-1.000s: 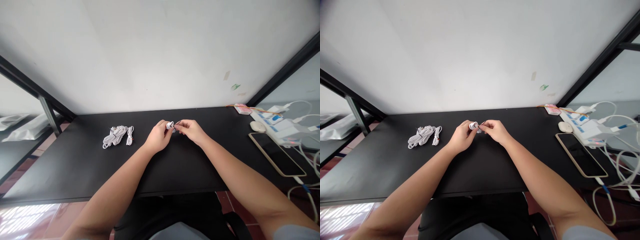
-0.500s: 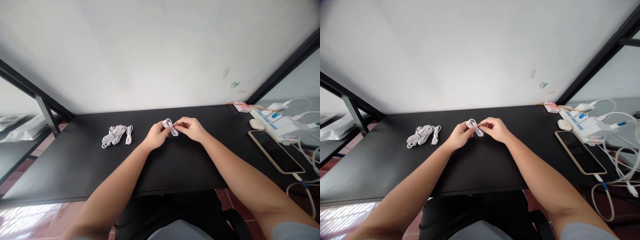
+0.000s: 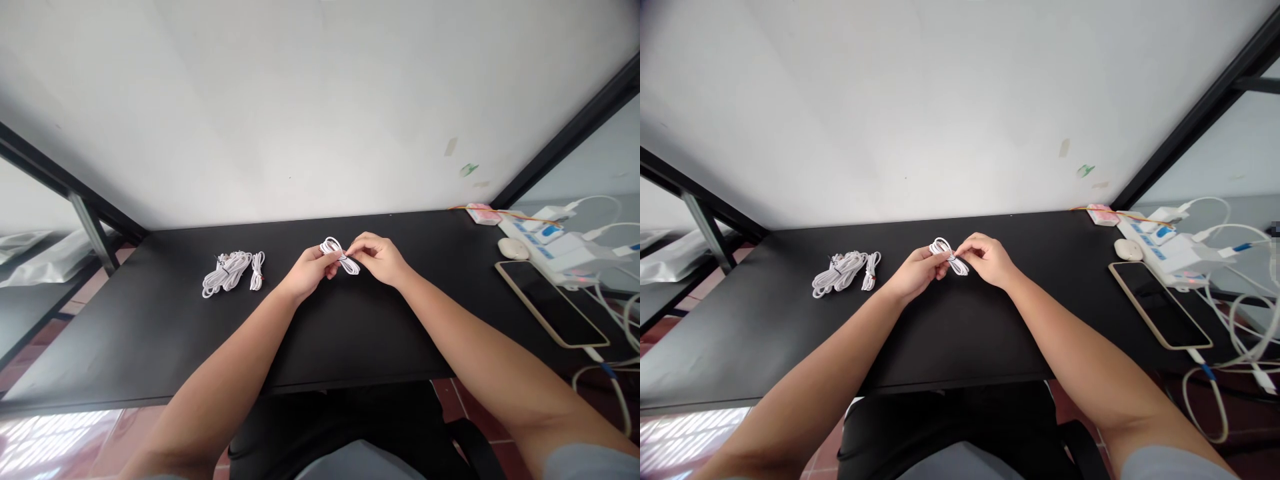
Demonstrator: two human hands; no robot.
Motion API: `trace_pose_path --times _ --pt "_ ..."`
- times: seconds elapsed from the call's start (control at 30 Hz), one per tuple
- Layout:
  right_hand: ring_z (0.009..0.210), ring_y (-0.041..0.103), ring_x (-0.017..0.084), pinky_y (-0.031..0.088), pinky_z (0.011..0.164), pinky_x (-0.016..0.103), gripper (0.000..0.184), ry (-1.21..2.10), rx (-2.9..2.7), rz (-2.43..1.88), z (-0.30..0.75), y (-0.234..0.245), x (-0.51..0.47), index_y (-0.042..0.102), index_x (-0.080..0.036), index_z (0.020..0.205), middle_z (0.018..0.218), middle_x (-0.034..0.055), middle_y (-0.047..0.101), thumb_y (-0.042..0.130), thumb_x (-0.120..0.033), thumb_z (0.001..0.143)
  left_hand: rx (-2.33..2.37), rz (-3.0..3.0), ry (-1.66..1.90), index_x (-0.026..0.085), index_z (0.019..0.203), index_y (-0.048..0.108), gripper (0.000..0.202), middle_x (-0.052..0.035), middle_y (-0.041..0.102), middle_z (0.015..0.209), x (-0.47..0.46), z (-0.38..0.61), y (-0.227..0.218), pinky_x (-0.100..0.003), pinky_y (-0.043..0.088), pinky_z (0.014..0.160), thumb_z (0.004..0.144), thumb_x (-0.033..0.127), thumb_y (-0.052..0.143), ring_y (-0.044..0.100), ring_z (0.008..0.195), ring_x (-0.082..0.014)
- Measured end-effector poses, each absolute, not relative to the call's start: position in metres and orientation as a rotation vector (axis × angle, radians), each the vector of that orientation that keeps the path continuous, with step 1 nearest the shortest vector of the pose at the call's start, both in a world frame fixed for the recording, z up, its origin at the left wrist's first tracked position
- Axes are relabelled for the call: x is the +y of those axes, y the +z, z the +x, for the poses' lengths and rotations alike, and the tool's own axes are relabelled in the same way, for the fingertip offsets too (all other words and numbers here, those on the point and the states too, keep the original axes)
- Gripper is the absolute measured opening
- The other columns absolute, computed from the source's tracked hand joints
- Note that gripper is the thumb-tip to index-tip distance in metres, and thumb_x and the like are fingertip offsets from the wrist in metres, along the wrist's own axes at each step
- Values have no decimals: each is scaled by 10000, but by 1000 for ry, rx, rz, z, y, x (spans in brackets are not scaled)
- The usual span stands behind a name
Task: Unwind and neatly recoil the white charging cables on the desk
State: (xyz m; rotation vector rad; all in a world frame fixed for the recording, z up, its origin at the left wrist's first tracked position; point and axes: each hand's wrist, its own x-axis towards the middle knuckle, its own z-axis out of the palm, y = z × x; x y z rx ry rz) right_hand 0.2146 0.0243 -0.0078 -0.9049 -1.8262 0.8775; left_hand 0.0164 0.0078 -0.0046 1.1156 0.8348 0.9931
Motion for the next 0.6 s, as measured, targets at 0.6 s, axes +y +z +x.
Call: trace_pose_path --times 0.6 --pt "647 608 148 478 549 281 332 1185 -1621 -1124 211 -1 23 745 -200 945 834 52 725 743 -501 803 1201 1959 1206 186 992 708 227 -72 660 901 0 9 0 -297 454 709 952 367 577 587 761 -175"
